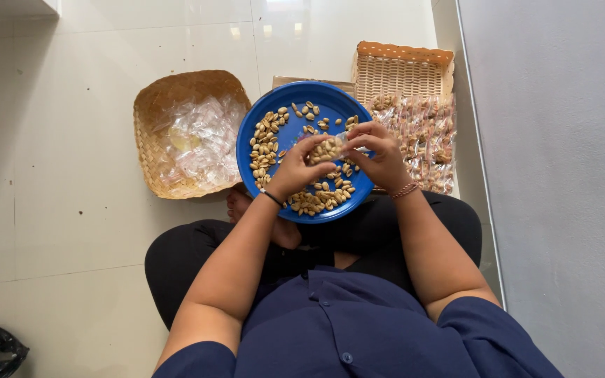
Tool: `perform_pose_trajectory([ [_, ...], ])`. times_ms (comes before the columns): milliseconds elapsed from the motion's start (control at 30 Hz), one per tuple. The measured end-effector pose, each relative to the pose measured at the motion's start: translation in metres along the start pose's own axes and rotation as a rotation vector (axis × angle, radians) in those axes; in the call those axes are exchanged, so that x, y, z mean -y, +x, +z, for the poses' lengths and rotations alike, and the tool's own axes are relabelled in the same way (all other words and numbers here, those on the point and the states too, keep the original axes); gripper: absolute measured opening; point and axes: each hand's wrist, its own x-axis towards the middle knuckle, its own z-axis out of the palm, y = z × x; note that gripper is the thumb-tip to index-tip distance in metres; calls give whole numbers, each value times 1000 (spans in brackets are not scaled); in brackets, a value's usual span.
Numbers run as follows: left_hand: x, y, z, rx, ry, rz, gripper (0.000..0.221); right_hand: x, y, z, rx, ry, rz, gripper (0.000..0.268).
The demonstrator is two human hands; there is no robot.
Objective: A person sits on the floor and manually sorts and peels nuts from a blue plate into various baskets using their hands and a spoon.
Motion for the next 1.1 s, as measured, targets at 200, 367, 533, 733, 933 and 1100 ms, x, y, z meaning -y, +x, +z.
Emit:
perform_pose_trajectory([
  [200, -5, 0, 15, -58, 324, 234, 36, 10, 3, 10, -64, -128, -111, 7],
  [367, -19, -2, 20, -133, 91, 164, 25, 16, 13, 6, -59, -177, -183, 12],
  [533, -11, 0, 17, -112, 41, 138, 22, 12, 10, 7, -7, -119, -90, 10],
  [733, -4, 6, 19, -161, 41, 85, 15, 12, 9, 10, -1, -44, 55, 3],
  [933, -12, 15, 14, -211, 50, 31, 34, -1, 11, 4, -32, -20, 162, 7],
  [1100, -21, 20, 14, -229, -139, -49, 20, -1, 15, -3, 35, 133, 196, 16],
])
